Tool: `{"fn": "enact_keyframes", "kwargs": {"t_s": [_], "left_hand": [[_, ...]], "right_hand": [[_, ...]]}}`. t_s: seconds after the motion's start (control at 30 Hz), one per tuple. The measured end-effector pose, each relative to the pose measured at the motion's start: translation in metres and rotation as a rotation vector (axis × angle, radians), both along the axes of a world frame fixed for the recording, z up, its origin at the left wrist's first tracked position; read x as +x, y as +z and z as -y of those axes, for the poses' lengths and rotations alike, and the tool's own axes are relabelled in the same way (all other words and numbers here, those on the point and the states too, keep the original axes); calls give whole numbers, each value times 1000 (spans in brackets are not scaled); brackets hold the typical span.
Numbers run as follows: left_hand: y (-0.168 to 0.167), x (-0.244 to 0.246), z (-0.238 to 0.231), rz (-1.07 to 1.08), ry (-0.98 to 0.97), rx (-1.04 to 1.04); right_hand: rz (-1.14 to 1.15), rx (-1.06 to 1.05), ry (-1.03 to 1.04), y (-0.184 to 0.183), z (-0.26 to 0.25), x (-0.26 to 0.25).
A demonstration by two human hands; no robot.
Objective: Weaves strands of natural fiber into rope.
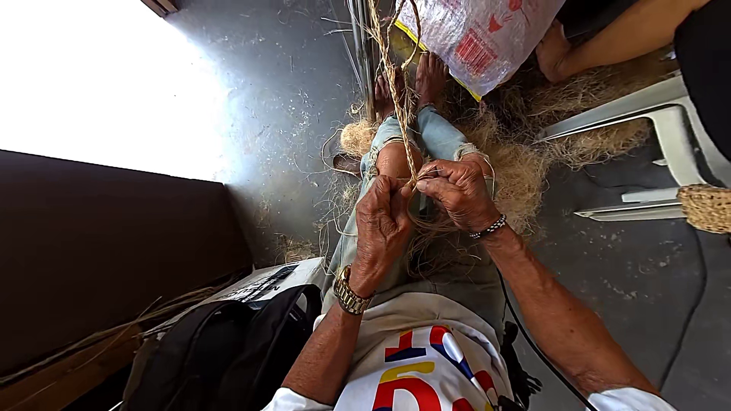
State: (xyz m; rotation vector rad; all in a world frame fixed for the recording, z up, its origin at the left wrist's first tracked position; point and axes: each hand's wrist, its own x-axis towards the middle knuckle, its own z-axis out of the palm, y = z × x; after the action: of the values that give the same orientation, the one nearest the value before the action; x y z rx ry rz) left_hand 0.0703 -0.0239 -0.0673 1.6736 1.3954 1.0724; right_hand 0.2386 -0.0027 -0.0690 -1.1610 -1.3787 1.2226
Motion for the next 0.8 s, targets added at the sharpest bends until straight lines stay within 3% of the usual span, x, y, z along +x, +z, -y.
{"fn": "enact_keyframes", "kwargs": {"t_s": [0.13,0.33,0.63,0.8], "left_hand": [[6,1,14,-228,18,93],[-4,8,34,-294,-57,165],[-11,10,47,-466,-59,240],[-10,14,62,-490,-114,242]], "right_hand": [[96,94,-22,-3,2,-1],[139,112,-37,0,7,-13],[-25,-77,34,3,16,-16],[-251,-254,-2,8,22,-22]]}}
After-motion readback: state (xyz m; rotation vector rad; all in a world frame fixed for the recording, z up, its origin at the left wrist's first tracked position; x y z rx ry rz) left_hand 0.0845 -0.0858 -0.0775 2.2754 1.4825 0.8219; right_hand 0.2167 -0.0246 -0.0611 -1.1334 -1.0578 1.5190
